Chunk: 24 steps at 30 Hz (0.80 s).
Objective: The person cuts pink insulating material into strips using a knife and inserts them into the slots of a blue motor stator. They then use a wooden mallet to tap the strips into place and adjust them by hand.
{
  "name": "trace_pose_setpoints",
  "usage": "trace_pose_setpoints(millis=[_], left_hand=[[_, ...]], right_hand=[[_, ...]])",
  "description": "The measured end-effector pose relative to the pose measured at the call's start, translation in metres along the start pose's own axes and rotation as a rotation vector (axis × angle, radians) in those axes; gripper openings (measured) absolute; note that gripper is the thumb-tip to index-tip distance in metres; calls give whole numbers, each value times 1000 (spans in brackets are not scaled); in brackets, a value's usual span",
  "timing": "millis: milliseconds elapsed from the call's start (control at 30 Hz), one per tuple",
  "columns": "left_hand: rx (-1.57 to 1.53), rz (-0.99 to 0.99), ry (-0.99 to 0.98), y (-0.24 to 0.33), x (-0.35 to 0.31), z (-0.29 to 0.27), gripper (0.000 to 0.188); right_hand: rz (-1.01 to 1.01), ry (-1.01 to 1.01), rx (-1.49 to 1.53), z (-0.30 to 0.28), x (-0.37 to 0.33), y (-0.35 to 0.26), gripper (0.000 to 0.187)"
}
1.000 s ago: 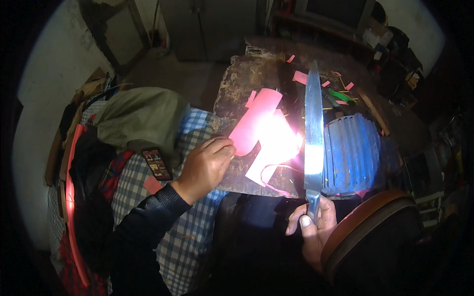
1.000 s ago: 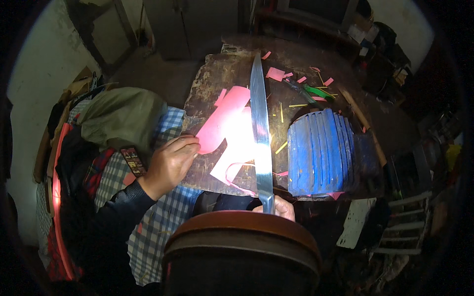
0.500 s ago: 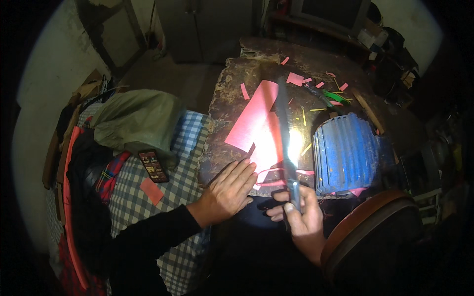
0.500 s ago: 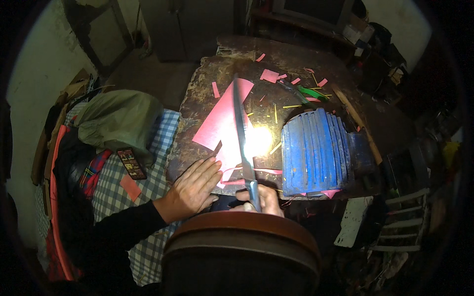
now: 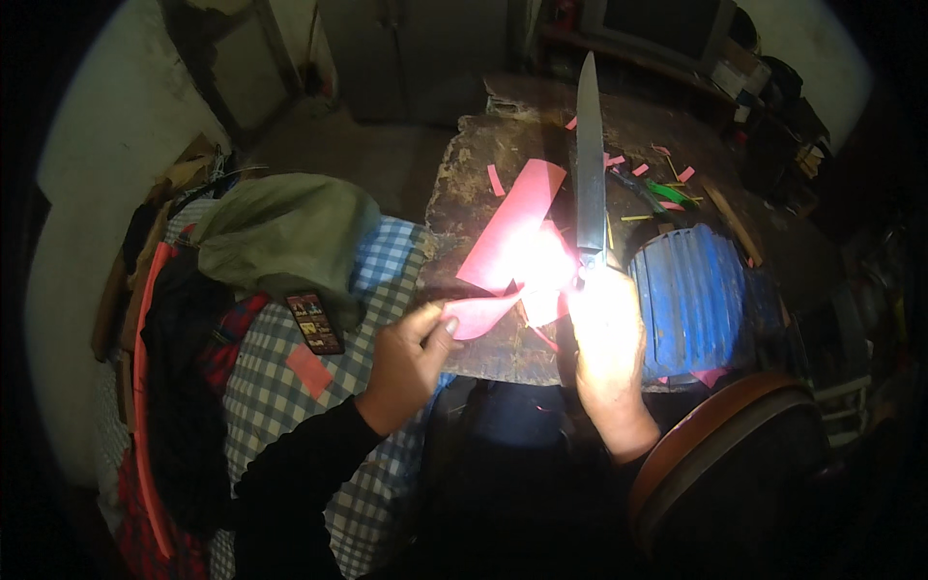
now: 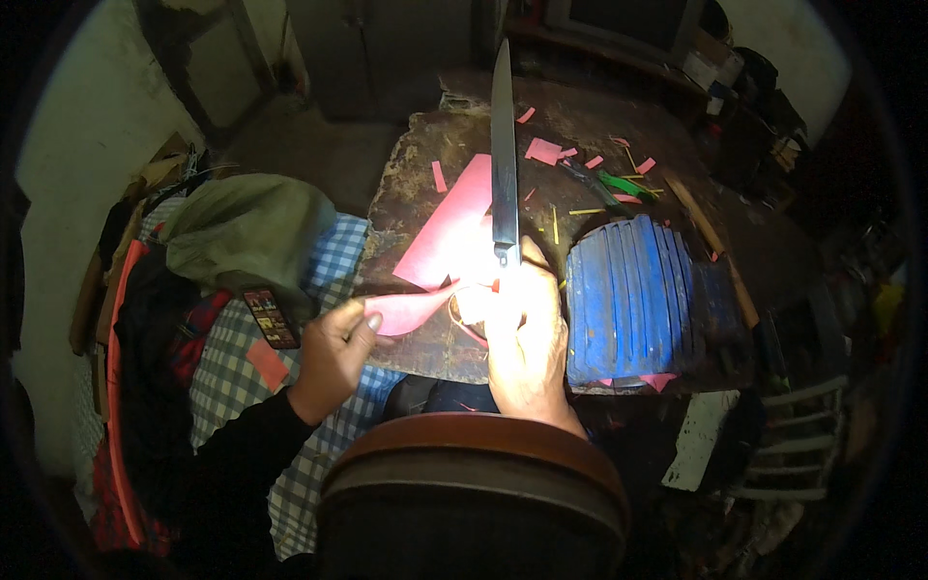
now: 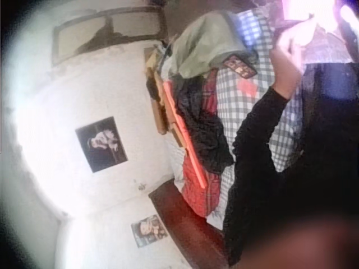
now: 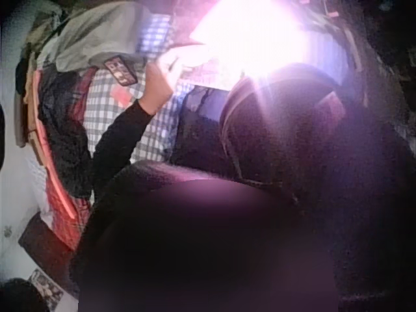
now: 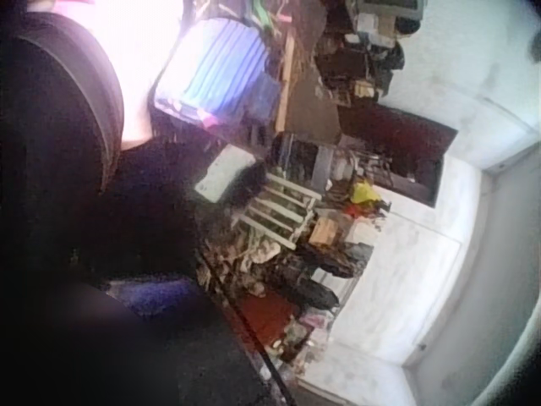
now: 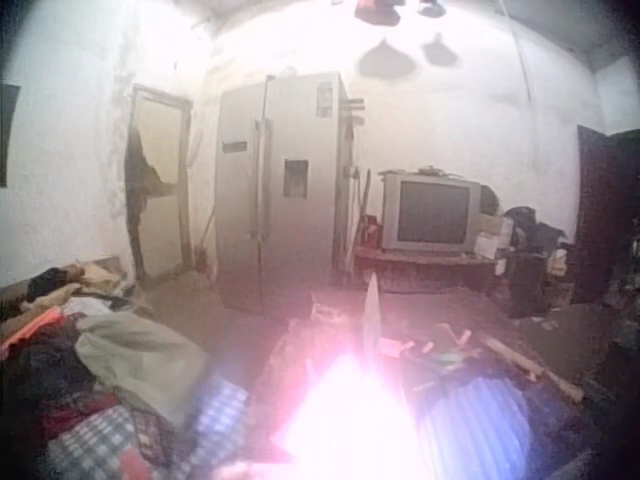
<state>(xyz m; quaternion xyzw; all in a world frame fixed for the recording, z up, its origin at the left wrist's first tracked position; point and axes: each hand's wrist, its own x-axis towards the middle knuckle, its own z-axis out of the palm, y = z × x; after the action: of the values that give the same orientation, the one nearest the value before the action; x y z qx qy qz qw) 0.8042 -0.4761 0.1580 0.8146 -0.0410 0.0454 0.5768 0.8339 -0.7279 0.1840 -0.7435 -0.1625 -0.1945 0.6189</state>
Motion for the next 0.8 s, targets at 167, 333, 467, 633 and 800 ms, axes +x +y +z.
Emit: trace_pose_setpoints(millis=[167,333,467,633,800], left_hand=[[-417,-109,9,11,11,-17,32],[6,173,96,8,-6,-25,23],[736,730,-37,4,-14,-16,23],[756,762,-198,4,-21,5,20],[745,716,-287,6,-1,-1,18]], right_hand=[[177,1,401,-6,-19,-24,34],[551,15,359,-26,-78,-12,30],[559,-259,127,-46,-110,-4,32],[702,-480,-61,-58,-113,1,31],[772,-604,-219,-64,-98,5,27]])
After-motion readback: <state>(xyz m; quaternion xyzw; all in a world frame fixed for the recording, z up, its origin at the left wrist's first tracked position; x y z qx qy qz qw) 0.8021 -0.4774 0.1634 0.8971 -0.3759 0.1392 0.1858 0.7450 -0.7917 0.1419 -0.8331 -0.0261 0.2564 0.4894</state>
